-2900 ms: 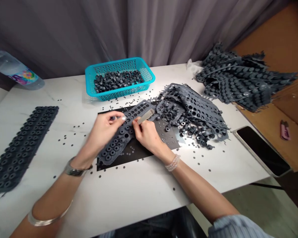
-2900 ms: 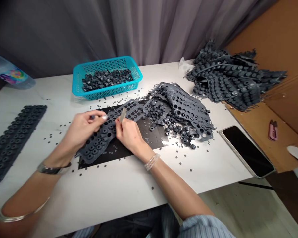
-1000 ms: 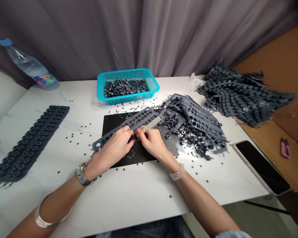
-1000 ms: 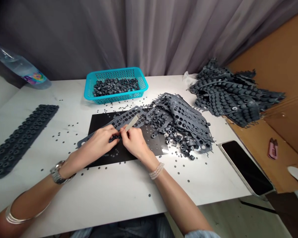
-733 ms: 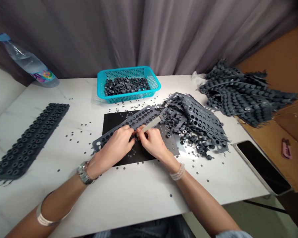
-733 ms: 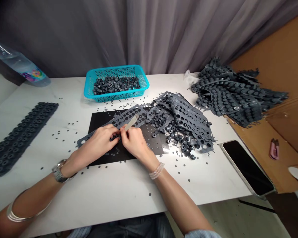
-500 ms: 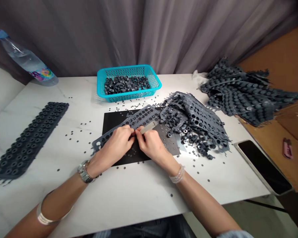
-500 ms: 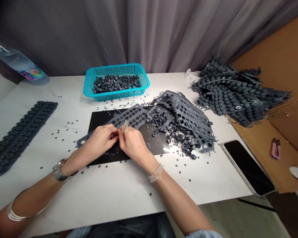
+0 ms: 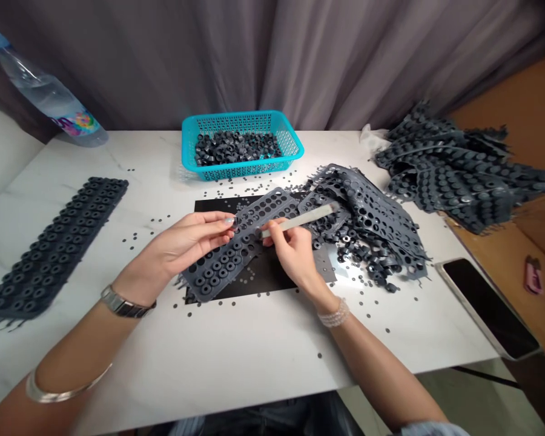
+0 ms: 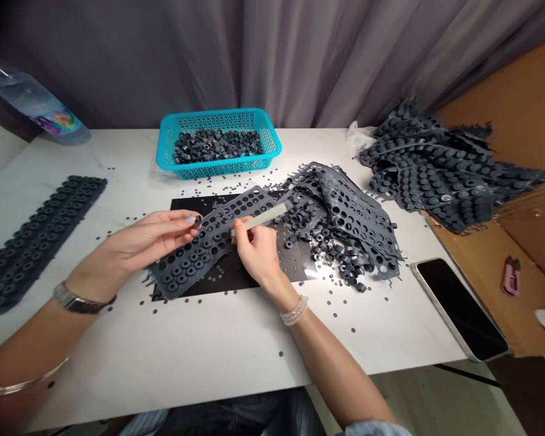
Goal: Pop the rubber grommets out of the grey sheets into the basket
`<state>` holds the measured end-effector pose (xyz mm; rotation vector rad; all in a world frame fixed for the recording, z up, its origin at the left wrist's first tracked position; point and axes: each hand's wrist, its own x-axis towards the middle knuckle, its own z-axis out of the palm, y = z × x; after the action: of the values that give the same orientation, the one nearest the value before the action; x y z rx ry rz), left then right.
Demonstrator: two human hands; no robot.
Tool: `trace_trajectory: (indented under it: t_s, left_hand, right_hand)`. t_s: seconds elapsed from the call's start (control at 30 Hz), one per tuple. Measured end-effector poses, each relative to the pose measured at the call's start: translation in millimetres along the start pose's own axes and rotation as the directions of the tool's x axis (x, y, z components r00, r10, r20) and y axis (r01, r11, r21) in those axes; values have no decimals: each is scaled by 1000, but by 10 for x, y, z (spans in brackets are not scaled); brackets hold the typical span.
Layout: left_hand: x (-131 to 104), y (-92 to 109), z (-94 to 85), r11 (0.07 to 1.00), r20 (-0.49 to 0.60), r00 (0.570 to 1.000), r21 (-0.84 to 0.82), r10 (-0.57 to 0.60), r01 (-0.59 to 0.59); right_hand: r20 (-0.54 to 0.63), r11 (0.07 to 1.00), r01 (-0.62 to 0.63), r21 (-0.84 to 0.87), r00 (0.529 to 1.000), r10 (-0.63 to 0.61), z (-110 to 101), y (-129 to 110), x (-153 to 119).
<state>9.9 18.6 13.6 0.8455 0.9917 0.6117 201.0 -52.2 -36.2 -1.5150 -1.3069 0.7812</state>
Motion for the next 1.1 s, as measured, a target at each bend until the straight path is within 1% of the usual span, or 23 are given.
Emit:
trace_trajectory:
  t_s: [0.07, 0.17, 0.4, 0.53, 0.6, 0.63, 0.67, 0.7, 0.73, 0.77, 0.8, 0.83, 0.87, 0.9, 0.93, 0.97, 1.03, 1.1]
  left_hand:
    - [55, -61, -4, 986, 30, 997, -149, -70, 74]
    - [65, -95, 16, 958, 20, 994, -265, -105, 107]
    - [-22, -40, 95, 936, 31, 992, -327, -125, 128]
    - [-22, -4, 94, 907, 62, 982, -377, -177, 187]
    - [-6, -8, 83, 896, 80, 980, -395, -185, 201]
    - [4, -19, 81, 908, 75, 983, -378, -166, 182]
    - [13, -38, 82, 938, 52, 991, -319, -124, 134]
    - [20, -63, 88, 978, 13, 998, -198, -56, 57]
    - [26, -94, 98, 999, -28, 999, -7, 35, -35]
    - [29, -127, 112, 964, -55, 988, 235, 142, -126]
    - [31, -162, 129, 854, -50, 967, 483, 249, -194]
    - [34, -198, 147, 690, -16, 943, 686, 333, -232]
    - [38, -233, 166, 515, 34, 922, 821, 386, -246]
    - [44, -267, 183, 365, 87, 906, 896, 415, -253]
    - [52, -299, 198, 253, 134, 894, 932, 428, -261]
    - [63, -329, 211, 173, 170, 885, 948, 433, -267]
    - [82, -376, 229, 78, 206, 880, 962, 428, -263]
    - [92, -404, 242, 29, 220, 882, 967, 416, -254]
  right_hand:
    - [-48, 997, -33, 73, 998, 37, -32, -2, 19]
    - [-87, 993, -47, 109, 995, 57, -63, -6, 40]
    - [-88, 995, -46, 90, 995, 54, -69, -1, 47]
    - [-64, 993, -43, 107, 997, 50, -57, 29, 46]
    - [-32, 994, -39, 104, 999, 43, -41, 41, 46]
    - [-10, 995, -34, 92, 999, 35, -28, 43, 45]
    - [13, 997, -25, 72, 1000, 24, -15, 41, 43]
    - [36, 999, -13, 43, 999, 11, 1, 35, 40]
    - [55, 1000, 2, 5, 998, -2, 16, 26, 37]
    - [72, 999, 20, -38, 997, -17, 30, 16, 32]
    - [84, 996, 39, -80, 996, -33, 43, 6, 27]
    - [94, 991, 57, -118, 994, -46, 54, -3, 23]
    - [101, 986, 72, -148, 993, -57, 62, -10, 19]
    - [108, 982, 83, -168, 992, -65, 68, -14, 16]
    - [113, 980, 89, -180, 991, -69, 72, -15, 14]
    - [119, 978, 92, -188, 990, -71, 75, -14, 13]
    - [124, 974, 97, -203, 990, -73, 81, -7, 12]
    - [127, 970, 106, -218, 989, -80, 89, 0, 13]
